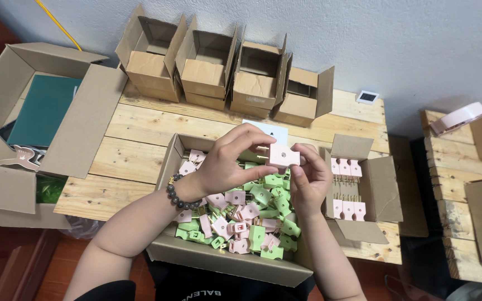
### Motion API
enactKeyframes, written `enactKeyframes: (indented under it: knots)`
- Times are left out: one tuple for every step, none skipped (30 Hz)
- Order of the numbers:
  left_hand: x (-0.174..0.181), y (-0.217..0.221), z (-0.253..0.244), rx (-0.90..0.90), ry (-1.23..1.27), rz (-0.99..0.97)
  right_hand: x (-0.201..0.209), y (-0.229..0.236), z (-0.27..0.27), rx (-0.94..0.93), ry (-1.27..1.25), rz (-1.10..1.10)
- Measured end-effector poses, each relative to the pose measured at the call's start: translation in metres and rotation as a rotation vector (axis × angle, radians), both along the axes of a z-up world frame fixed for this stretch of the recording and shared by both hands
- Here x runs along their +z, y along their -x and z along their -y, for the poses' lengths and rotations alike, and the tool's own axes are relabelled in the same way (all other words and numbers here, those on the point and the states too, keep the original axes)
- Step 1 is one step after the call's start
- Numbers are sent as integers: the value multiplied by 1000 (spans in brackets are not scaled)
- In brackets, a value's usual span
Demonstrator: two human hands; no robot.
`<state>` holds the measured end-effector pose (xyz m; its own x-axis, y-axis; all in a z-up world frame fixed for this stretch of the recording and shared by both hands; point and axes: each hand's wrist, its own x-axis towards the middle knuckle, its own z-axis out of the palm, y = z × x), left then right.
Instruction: The person picks up pink and green plastic components from a bin, places them into small cardboard boxes, closes the boxes, and stacks them on a wooden table.
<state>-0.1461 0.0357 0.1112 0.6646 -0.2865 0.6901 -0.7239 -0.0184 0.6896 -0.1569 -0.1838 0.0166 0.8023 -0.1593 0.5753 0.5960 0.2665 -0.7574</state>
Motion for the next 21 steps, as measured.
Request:
enactKeyframes:
  knots:
    - [-4,-1,-1,-5,-7,-6,1,1,-3,-5,-7,-6]
    - [-8,-2,-1,-9,5,-34,2,3,-5,37,-24,-16]
    - [-11,-2,-2,-12,17,-63,3,4,-7,78,-41,-25]
    - [-11,-2,-3,-24,9,-69,1,3,-8,66,-49,-31]
    - [-11,-3,-4,-20,0,-77,-1,2,-9,69,-45,-31]
    - [-11,-3,-4,-15,-5,-84,-2,1,-8,72,-38,-31]
    - [-7,-3,-5,-27,-10,-89,-3,2,-9,60,-42,-35]
    - [-4,-3,-4,-36,-15,-77,-2,2,-9,69,-44,-21]
    - [-1,-4,-4,-45,-21,-65,-2,2,-9,78,-45,-7]
    - [0,-4,-3,-51,-21,-68,2,4,-9,72,-45,-10]
    - [0,-3,-3,-62,-37,-54,5,5,-9,68,-45,12]
    - [1,-3,-3,-66,-53,-39,9,6,-10,70,-45,34]
    - [-1,-3,-1,-66,-51,-42,8,7,-7,70,-44,32]
    - [-2,-2,0,-74,-57,-27,7,6,-5,64,-30,63]
    - [-4,-2,1,-82,-64,-12,7,6,-4,59,-16,94]
    - [0,-3,0,-75,-62,-12,5,8,-2,66,-15,95]
    - [3,-3,0,-80,-74,12,3,9,0,51,22,109]
    - [7,-4,0,-88,-87,36,2,11,1,33,58,126]
    - [7,-4,-1,-83,-86,38,2,10,0,37,59,128]
    - [7,-5,-1,-87,-106,41,3,10,-2,17,94,152]
    - [8,-6,-1,-90,-126,44,4,10,-3,-3,129,176]
